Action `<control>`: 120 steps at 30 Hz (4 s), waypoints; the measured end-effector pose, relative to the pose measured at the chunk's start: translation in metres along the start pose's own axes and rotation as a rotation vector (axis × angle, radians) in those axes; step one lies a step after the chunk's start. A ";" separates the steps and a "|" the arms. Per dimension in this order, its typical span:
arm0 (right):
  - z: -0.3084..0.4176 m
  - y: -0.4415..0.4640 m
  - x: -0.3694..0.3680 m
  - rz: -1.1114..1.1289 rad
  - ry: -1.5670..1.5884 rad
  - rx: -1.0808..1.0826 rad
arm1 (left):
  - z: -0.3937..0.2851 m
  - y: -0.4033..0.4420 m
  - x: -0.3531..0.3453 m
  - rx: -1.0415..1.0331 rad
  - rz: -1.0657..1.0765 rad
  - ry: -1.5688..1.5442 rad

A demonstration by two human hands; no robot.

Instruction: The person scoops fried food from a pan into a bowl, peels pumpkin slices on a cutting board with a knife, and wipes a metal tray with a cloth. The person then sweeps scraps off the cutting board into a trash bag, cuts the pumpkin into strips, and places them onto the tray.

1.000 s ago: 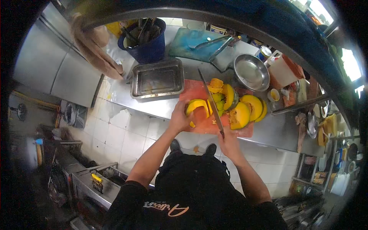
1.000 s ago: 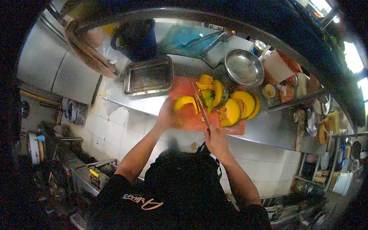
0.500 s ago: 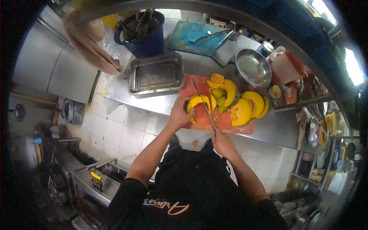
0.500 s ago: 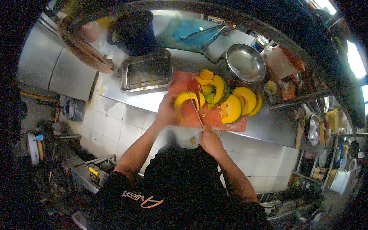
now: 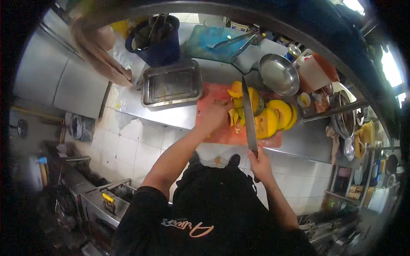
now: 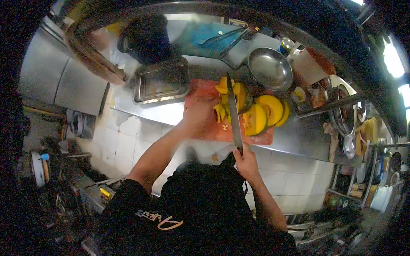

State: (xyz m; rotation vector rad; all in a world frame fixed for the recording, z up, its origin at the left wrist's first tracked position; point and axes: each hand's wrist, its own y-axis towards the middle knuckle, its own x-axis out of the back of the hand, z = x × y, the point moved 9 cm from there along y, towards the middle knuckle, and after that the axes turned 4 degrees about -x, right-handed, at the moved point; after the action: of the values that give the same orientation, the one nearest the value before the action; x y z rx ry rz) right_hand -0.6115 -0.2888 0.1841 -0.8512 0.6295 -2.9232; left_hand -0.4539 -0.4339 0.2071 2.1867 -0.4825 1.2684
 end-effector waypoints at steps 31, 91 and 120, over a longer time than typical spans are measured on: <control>0.022 -0.001 -0.021 0.250 -0.505 -0.028 | 0.052 -0.005 -0.021 0.301 0.008 -0.022; 0.002 -0.002 0.029 -0.060 0.128 -0.097 | 0.024 0.004 0.039 0.007 -0.197 0.004; 0.033 -0.026 0.013 -0.025 -0.464 0.163 | 0.007 -0.017 -0.015 -0.027 0.024 0.198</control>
State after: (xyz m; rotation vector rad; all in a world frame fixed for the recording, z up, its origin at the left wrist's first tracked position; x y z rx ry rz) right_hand -0.6031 -0.2793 0.2265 -1.4488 0.3404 -2.5997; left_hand -0.4471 -0.4252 0.1861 2.0122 -0.4441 1.4647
